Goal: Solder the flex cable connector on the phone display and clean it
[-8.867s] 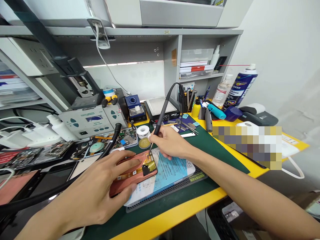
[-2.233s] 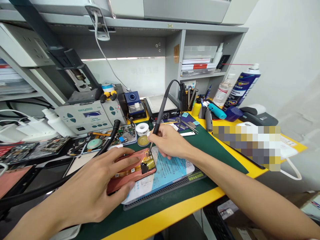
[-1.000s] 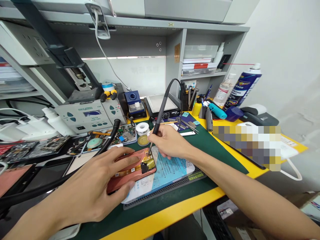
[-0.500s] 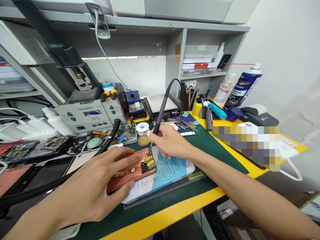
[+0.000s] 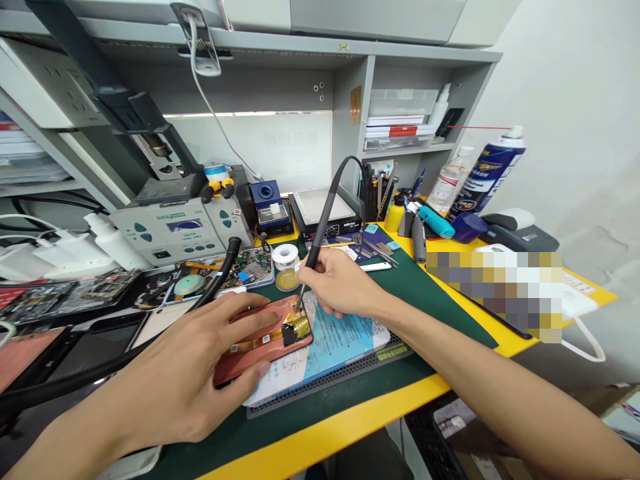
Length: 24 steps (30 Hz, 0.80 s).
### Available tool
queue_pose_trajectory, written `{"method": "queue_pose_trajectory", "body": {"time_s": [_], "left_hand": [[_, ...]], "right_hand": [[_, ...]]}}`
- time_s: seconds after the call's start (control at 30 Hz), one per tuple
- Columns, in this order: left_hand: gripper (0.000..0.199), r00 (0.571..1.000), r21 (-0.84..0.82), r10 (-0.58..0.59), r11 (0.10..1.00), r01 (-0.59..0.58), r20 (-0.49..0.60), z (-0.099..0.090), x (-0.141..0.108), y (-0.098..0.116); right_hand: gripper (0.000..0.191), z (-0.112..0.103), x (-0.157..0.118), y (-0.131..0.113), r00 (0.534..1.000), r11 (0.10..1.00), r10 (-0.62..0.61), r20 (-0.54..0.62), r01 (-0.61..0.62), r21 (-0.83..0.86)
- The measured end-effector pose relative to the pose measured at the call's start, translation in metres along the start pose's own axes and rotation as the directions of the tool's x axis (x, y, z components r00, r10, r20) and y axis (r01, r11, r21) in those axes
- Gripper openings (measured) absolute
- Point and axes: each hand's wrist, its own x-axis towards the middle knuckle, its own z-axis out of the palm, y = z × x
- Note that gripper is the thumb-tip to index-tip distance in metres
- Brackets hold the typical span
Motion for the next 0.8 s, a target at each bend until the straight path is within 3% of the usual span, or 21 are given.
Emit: {"method": "queue_pose_trajectory", "body": {"time_s": [0.8], "left_hand": [[0.048, 1.000, 0.000, -0.001, 1.000, 0.001, 0.011, 0.0000, -0.0007, -0.0014]], "right_hand": [[0.011, 0.0001, 0.0005, -0.0016, 1.000, 1.000, 0.002, 0.003, -0.002, -0.012]]}}
